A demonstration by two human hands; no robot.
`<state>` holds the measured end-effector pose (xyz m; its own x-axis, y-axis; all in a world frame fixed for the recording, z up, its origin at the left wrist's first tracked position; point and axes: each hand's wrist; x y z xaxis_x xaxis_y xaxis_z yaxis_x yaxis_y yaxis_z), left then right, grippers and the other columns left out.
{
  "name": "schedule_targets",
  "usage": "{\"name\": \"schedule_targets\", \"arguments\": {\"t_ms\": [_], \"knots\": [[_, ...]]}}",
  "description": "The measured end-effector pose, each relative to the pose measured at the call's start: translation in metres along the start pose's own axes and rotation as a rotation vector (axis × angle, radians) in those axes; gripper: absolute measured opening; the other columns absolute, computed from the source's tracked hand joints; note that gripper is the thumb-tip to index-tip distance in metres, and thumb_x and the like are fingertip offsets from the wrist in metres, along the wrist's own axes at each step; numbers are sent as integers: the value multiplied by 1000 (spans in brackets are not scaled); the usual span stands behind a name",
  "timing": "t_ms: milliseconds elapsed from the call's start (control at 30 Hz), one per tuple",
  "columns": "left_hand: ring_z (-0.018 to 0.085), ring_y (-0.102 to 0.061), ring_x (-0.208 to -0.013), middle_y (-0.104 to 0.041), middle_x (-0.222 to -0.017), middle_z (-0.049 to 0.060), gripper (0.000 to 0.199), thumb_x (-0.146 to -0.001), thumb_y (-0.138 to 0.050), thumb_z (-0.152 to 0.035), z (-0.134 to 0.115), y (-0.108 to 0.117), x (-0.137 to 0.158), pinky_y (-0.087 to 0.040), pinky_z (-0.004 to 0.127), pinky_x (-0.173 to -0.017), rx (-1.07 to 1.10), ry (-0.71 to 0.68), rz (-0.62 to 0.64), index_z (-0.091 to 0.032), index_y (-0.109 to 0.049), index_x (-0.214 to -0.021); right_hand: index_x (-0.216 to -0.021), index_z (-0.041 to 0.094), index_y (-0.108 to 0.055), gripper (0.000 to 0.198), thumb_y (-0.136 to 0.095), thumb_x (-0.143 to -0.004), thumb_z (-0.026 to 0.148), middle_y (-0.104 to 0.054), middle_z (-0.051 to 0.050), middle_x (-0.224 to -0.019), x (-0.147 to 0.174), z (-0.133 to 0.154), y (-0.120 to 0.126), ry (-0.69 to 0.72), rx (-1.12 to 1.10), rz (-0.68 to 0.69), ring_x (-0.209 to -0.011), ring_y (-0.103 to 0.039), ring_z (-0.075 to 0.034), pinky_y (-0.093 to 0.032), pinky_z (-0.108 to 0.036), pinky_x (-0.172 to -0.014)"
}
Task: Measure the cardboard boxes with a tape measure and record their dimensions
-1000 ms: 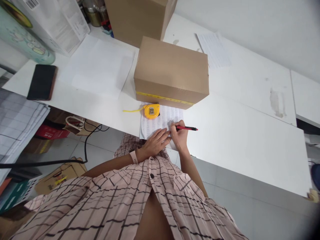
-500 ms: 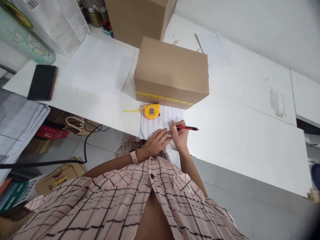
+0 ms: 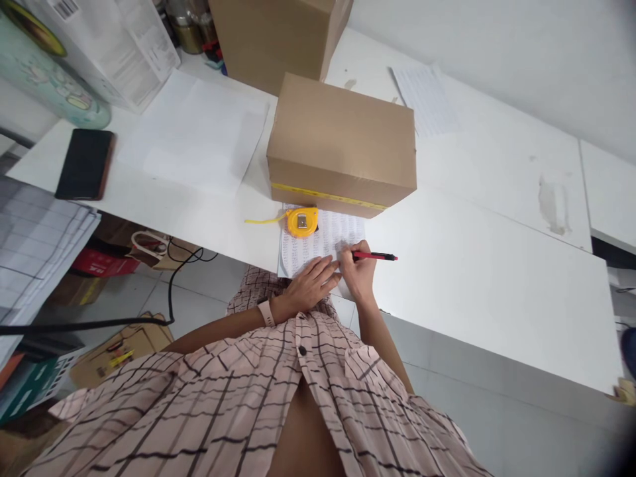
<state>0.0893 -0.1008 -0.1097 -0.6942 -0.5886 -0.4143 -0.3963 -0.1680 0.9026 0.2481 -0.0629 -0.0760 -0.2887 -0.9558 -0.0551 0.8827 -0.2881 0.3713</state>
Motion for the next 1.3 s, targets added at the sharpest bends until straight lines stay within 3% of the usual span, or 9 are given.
{"name": "schedule_targets", "arguments": {"t_ms": [133,300,467,600,667,833,967,1133,1300], "knots": [[31,-48,-141,-58,-144,17,34,-99,-53,-19,2,-4,3,-40,48,-118,35,10,24,-12,-61,-131,-73,24,-42,24,-58,-90,32,-42,7,-62,1,1,-4,-15,10,-16,-59,-42,-11,-37,-27,-61],[31,-50,-139,-61,-141,17,31,-97,-56,-28,1,3,5,-45,51,-114,110,24,-2,-14,-65,-124,-90,23,-51,18,-52,-96,39,-56,1,-82,-5,-8,22,70,84,-243,-77,-54,-16,-45,-31,-75],[24,-64,-124,-67,-134,11,29,-98,-55,-38,31,44,-11,-59,39,-98,423,130,12,-23,-64,-121,-114,22,-60,28,-44,-92,15,-57,-10,-105,-35,-34,85,187,657,-206,-99,-55,-25,-45,-35,-78],[29,-56,-130,-64,-134,11,26,-99,-54,-32,69,75,-33,-48,50,-110,253,286,-207,-24,-62,-121,-113,18,-65,41,-38,-86,1,-61,-15,-102,-53,-43,115,107,996,-113,-94,-53,-29,-43,-39,-78],[35,-51,-134,-60,-136,14,34,-95,-59,-34,89,77,-38,-43,56,-112,134,366,-225,-21,-58,-127,-124,17,-63,47,-35,-88,2,-63,-16,-102,-56,-40,116,105,1030,-110,-93,-54,-29,-43,-40,-78],[35,-54,-129,-59,-135,17,57,-90,-66,-37,116,58,-43,-45,54,-108,119,472,-66,-18,-46,-140,-129,18,-60,41,-36,-96,16,-66,-13,-98,-43,-8,88,296,742,-228,-94,-58,-28,-47,-39,-80],[32,-59,-122,-63,-131,15,58,-86,-71,-32,112,53,-52,-48,49,-104,164,480,94,-20,-48,-138,-112,21,-68,32,-40,-99,27,-70,-12,-98,-28,20,46,413,353,-94,-96,-63,-26,-51,-41,-86],[30,-62,-119,-66,-126,13,56,-82,-73,-30,99,81,-57,-50,46,-103,477,507,78,-20,-54,-134,-110,23,-71,37,-52,-95,50,-74,-10,-105,-23,40,9,143,-135,145,-95,-68,-23,-54,-42,-90],[26,-64,-116,-65,-130,12,50,-89,-67,-41,92,131,-68,-53,40,-98,1028,384,148,-21,-54,-133,-96,20,-75,53,-59,-85,69,-74,-7,-92,-28,80,11,-107,-561,452,-84,-68,-19,-56,-35,-81]]}}
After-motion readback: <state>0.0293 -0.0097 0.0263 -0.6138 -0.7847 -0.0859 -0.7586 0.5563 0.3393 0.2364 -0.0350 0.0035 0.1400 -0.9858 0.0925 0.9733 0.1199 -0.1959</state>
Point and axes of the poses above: each hand's wrist, its own x-axis away from the middle knuckle, its own y-axis out of the back of the hand, z = x × y
